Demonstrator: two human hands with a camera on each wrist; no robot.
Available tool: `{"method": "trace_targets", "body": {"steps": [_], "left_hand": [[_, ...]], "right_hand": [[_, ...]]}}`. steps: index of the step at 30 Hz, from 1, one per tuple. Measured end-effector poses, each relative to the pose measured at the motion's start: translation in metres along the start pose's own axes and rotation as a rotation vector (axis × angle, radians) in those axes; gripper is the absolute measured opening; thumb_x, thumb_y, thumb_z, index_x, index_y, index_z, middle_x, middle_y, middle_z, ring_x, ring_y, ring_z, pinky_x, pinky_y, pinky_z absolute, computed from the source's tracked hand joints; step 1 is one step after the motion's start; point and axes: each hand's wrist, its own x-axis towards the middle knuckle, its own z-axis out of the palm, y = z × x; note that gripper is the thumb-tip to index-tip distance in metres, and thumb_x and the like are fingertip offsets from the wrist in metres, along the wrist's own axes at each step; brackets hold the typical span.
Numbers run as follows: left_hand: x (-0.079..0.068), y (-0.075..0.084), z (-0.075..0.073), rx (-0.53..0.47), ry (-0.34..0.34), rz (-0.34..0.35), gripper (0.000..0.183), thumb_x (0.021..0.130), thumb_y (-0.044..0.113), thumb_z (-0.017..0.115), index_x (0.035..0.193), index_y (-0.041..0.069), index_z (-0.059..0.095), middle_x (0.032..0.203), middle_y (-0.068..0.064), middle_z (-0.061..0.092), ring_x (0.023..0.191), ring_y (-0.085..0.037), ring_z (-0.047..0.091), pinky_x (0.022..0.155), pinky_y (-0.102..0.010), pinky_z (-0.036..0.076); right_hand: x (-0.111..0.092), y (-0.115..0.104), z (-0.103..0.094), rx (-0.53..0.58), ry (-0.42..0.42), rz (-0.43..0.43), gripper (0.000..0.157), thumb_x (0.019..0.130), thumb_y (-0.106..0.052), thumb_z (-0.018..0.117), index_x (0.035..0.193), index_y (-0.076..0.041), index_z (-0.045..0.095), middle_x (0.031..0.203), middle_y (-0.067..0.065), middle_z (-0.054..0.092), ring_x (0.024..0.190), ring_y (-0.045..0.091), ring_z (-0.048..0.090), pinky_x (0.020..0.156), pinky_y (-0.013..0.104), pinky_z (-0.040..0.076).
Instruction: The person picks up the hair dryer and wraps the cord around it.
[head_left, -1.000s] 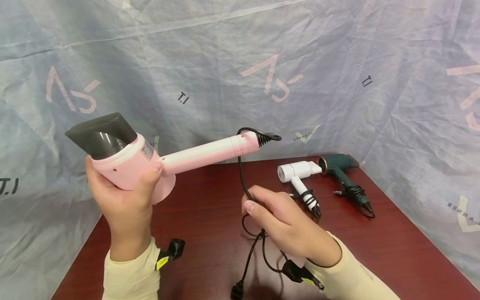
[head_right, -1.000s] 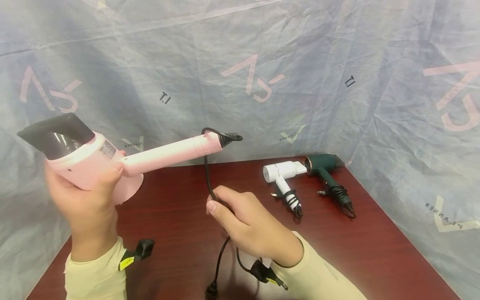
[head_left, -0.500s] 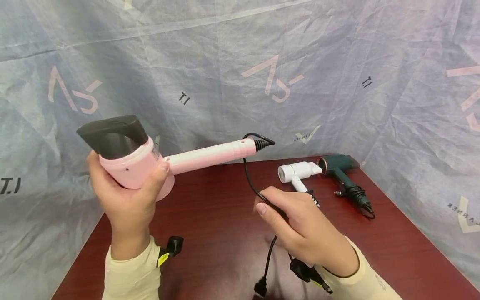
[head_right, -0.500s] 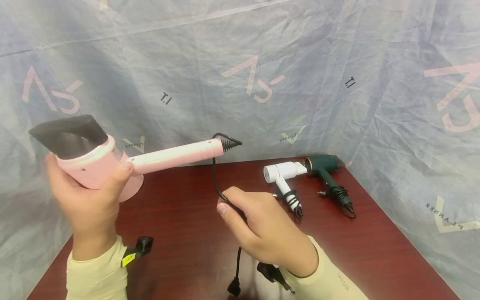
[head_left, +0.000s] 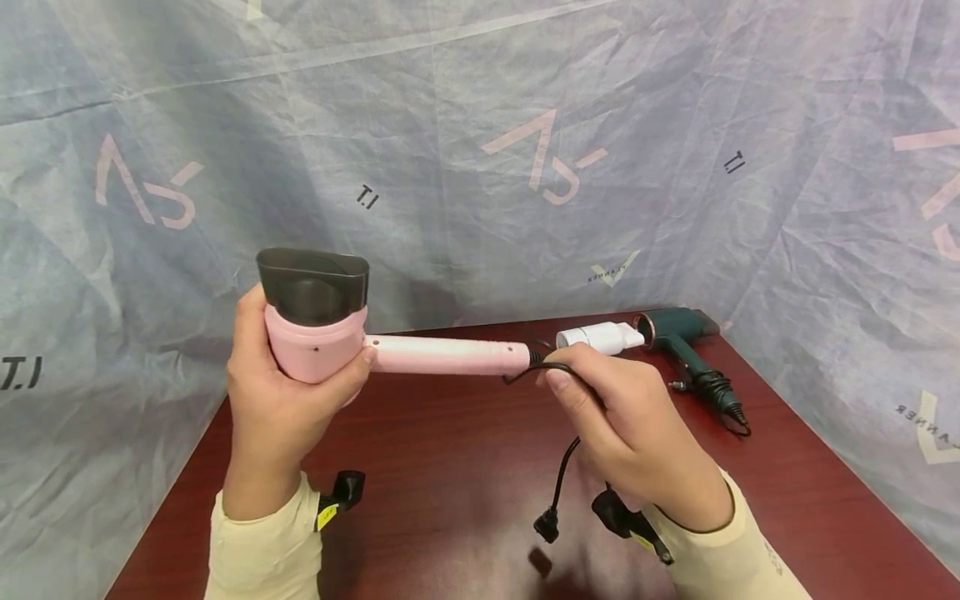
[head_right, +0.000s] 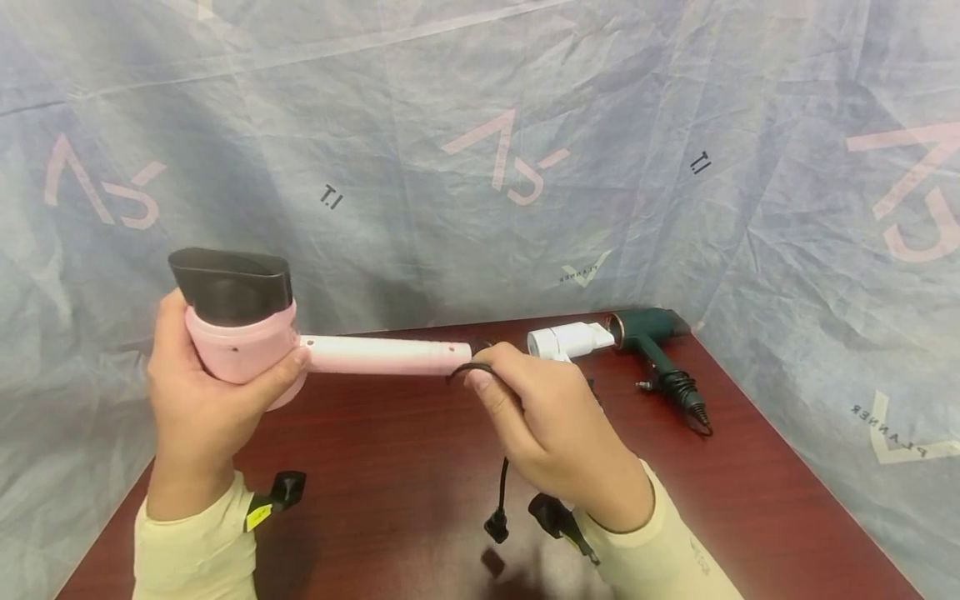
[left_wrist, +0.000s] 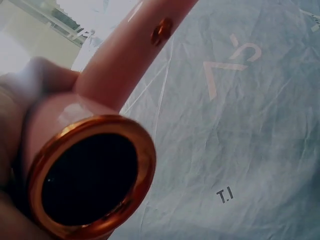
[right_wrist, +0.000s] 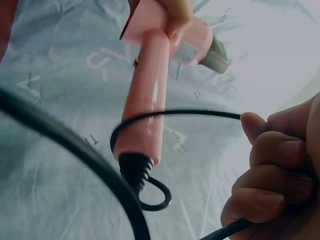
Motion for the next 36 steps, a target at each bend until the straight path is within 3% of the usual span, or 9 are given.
{"method": "trace_targets", "body": {"steps": [6, 10, 15, 25, 36], "left_hand": [[0.000, -0.008, -0.007, -0.009, -0.138, -0.044, 0.093, 0.058, -0.011, 0.090, 0.142, 0.013, 0.057, 0.116, -0.009, 0.068, 0.100, -0.024, 0.062, 0.093, -0.028, 0.049], [0.000, -0.002, -0.008, -0.102, -0.170, -0.036, 0.088, 0.057, -0.017, 0.087, 0.138, 0.003, 0.058, 0.113, -0.011, 0.068, 0.096, -0.024, 0.062, 0.089, -0.028, 0.050], [0.000, 0.002, -0.008, -0.274, -0.200, 0.008, 0.083, 0.055, -0.021, 0.083, 0.133, -0.009, 0.056, 0.112, -0.014, 0.069, 0.097, -0.024, 0.063, 0.089, -0.028, 0.052], [0.001, 0.000, -0.010, -0.381, -0.212, 0.074, 0.080, 0.056, -0.021, 0.078, 0.131, -0.014, 0.053, 0.113, -0.017, 0.068, 0.099, -0.026, 0.065, 0.092, -0.031, 0.053], [0.004, 0.004, -0.004, -0.541, -0.148, 0.097, 0.075, 0.057, -0.024, 0.074, 0.129, -0.015, 0.052, 0.109, -0.022, 0.067, 0.093, -0.031, 0.071, 0.088, -0.036, 0.057]], "right_hand": [[0.003, 0.005, -0.002, 0.044, 0.036, 0.019, 0.015, 0.098, 0.001, 0.060, 0.103, -0.010, 0.069, 0.079, -0.010, 0.056, 0.065, -0.003, 0.045, 0.064, 0.015, 0.040], [0.003, 0.009, -0.003, 0.071, 0.055, 0.061, 0.017, 0.098, 0.002, 0.061, 0.103, -0.011, 0.069, 0.083, -0.009, 0.058, 0.072, 0.002, 0.048, 0.069, 0.019, 0.041], [0.002, 0.015, -0.002, 0.109, 0.035, 0.114, 0.021, 0.098, 0.004, 0.060, 0.105, -0.014, 0.068, 0.080, -0.010, 0.054, 0.065, 0.001, 0.046, 0.064, 0.019, 0.041], [0.000, 0.025, 0.001, 0.164, 0.011, 0.151, 0.025, 0.099, 0.004, 0.059, 0.105, -0.018, 0.069, 0.082, -0.010, 0.058, 0.069, 0.006, 0.045, 0.066, 0.024, 0.041], [-0.001, 0.033, 0.005, 0.186, -0.091, 0.268, 0.023, 0.106, -0.007, 0.053, 0.106, -0.025, 0.067, 0.077, -0.008, 0.054, 0.066, 0.008, 0.046, 0.064, 0.026, 0.043]]}}
